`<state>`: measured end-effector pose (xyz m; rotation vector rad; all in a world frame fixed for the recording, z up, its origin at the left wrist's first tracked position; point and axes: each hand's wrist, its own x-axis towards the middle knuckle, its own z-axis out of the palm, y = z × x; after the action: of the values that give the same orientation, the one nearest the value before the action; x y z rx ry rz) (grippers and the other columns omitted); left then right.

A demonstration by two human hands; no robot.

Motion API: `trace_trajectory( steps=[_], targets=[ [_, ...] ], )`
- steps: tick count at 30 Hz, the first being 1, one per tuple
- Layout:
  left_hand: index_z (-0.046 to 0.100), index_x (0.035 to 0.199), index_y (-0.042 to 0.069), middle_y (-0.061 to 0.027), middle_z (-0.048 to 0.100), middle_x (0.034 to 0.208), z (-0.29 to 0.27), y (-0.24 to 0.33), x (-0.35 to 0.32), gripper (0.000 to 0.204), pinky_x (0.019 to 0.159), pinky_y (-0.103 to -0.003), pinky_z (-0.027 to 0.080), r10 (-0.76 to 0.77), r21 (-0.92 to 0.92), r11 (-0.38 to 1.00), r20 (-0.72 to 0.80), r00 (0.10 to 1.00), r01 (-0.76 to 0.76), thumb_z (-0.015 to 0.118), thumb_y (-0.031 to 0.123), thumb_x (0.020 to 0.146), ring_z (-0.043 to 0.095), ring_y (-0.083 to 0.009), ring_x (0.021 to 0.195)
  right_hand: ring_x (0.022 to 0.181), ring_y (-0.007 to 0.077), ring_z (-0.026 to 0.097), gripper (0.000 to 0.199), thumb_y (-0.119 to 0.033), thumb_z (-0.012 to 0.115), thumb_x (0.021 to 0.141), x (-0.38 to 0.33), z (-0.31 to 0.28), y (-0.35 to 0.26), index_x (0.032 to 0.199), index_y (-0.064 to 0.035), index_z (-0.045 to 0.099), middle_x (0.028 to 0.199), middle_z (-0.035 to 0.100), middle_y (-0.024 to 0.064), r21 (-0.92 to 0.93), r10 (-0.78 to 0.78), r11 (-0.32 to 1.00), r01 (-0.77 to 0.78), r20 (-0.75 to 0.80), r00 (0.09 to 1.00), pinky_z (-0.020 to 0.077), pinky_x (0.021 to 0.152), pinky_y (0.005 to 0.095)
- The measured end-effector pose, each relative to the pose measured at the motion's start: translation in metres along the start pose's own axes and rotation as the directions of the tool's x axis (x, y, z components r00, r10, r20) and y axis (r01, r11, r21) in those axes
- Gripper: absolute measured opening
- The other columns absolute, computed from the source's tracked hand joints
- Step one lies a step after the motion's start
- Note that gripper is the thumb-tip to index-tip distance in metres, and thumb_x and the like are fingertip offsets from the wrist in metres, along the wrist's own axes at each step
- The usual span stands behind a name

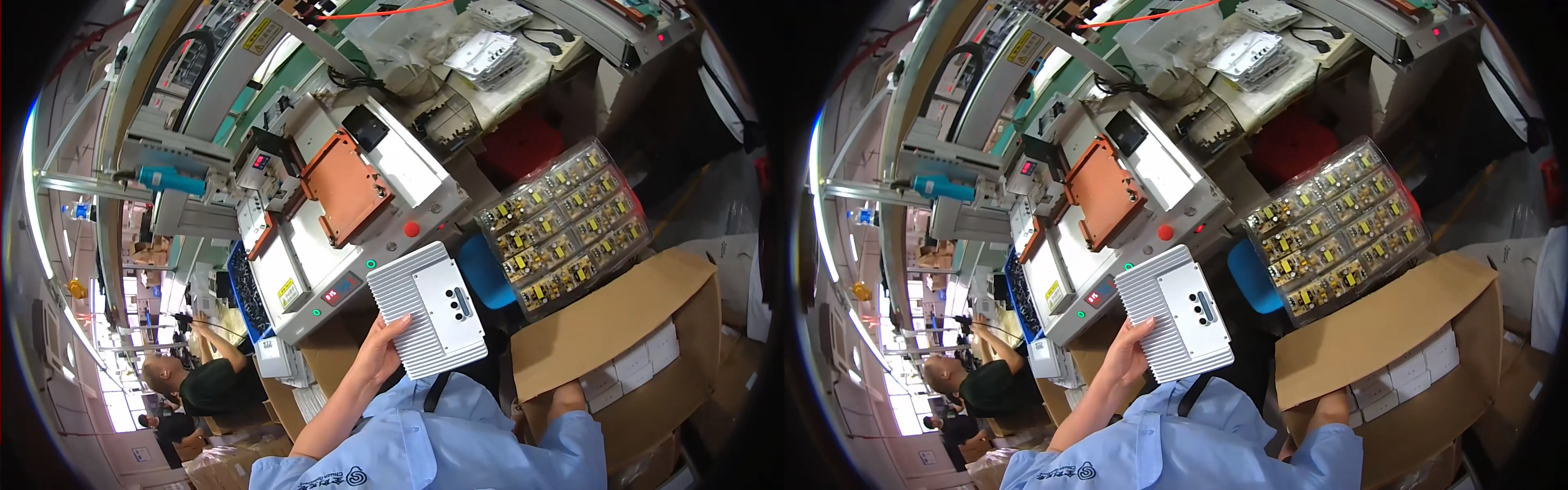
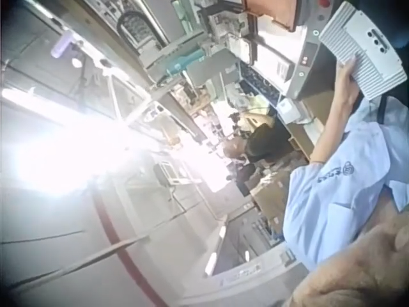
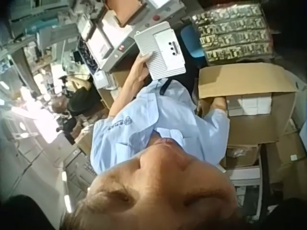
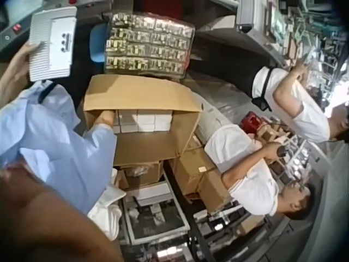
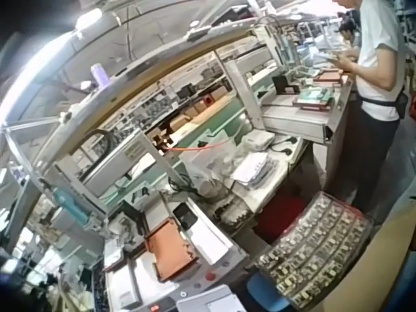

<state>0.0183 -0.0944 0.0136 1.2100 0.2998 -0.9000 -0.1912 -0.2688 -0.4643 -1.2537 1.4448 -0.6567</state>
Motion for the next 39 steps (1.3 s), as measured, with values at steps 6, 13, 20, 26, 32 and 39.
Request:
trace_trajectory(
  steps=[6, 13, 20, 26, 32, 39],
  targets=[
    [0.046, 0.125, 0.005, -0.0091, 0.059, 0.118, -0.003, 0.003, 0.002, 0.041, 0.096, -0.038, 0.048, -0.027, -0.013, 1.0, -0.019, 0.999, 0.027, 0.063, 0.009, 0.087, 0.058, -0.0196, 0.109, 0.096, 0.0429, 0.059, 0.04, -0.029, 0.058, 0.088, 0.005, -0.003, 0.008, 0.112, 0.0028, 0.057, 0.107, 0.06, 0.0258, -0.07, 0.061, 0.995, -0.07, -0.113, 0.992, 0.0508, 0.079, 0.0465],
    [0.046, 0.124, 0.003, -0.0101, 0.059, 0.117, 0.001, -0.006, 0.009, 0.041, 0.095, -0.037, 0.048, -0.089, 0.032, 0.996, 0.007, 0.996, 0.089, 0.064, 0.011, 0.087, 0.059, -0.0196, 0.107, 0.096, 0.0428, 0.059, 0.04, -0.028, 0.057, 0.088, 0.009, 0.006, 0.012, 0.112, 0.0034, 0.056, 0.107, 0.06, 0.0259, -0.105, 0.133, 0.981, -0.162, -0.245, 0.96, 0.0511, 0.079, 0.0465],
    [0.044, 0.126, 0.004, -0.0098, 0.057, 0.119, 0.006, -0.008, 0.006, 0.044, 0.096, -0.037, 0.047, -0.13, 0.04, 0.991, 0.017, 0.991, 0.13, 0.064, 0.012, 0.088, 0.057, -0.0191, 0.11, 0.096, 0.0427, 0.059, 0.04, -0.027, 0.057, 0.089, 0.011, -0.033, 0.023, 0.113, 0.004, 0.056, 0.108, 0.06, 0.0261, -0.154, 0.183, 0.95, -0.271, -0.426, 0.886, 0.0514, 0.079, 0.0465],
    [0.044, 0.126, 0.004, -0.0097, 0.057, 0.119, 0.003, -0.011, 0.002, 0.043, 0.096, -0.037, 0.048, -0.115, 0.01, 0.993, 0.021, 0.993, 0.115, 0.064, 0.011, 0.088, 0.057, -0.0193, 0.109, 0.096, 0.0427, 0.06, 0.039, -0.027, 0.056, 0.089, 0.013, -0.091, 0.009, 0.113, 0.0046, 0.056, 0.108, 0.06, 0.0262, -0.192, 0.181, 0.917, -0.35, -0.581, 0.794, 0.0517, 0.079, 0.0465],
    [0.047, 0.124, 0.004, -0.0099, 0.059, 0.116, -0.004, 0.0, -0.001, 0.042, 0.095, -0.037, 0.049, -0.071, -0.046, 0.996, 0.037, 0.997, 0.073, 0.064, 0.01, 0.087, 0.059, -0.02, 0.107, 0.096, 0.0426, 0.06, 0.039, -0.026, 0.056, 0.09, 0.021, -0.185, -0.035, 0.113, 0.0051, 0.055, 0.109, 0.06, 0.0263, -0.22, 0.107, 0.893, -0.393, -0.744, 0.66, 0.0519, 0.079, 0.0465],
    [0.051, 0.119, 0.005, -0.008, 0.062, 0.109, -0.013, 0.03, -0.019, 0.036, 0.091, -0.037, 0.051, 0.07, -0.127, 0.99, 0.026, 0.997, -0.066, 0.065, 0.011, 0.086, 0.061, -0.0187, 0.102, 0.098, 0.0302, 0.06, 0.035, -0.015, 0.047, 0.096, 0.022, -0.293, -0.207, 0.122, 0.0082, 0.047, 0.114, 0.058, 0.0225, -0.128, -0.149, 0.988, 0.082, -0.723, 0.675, 0.052, 0.081, 0.045]
  ],
)
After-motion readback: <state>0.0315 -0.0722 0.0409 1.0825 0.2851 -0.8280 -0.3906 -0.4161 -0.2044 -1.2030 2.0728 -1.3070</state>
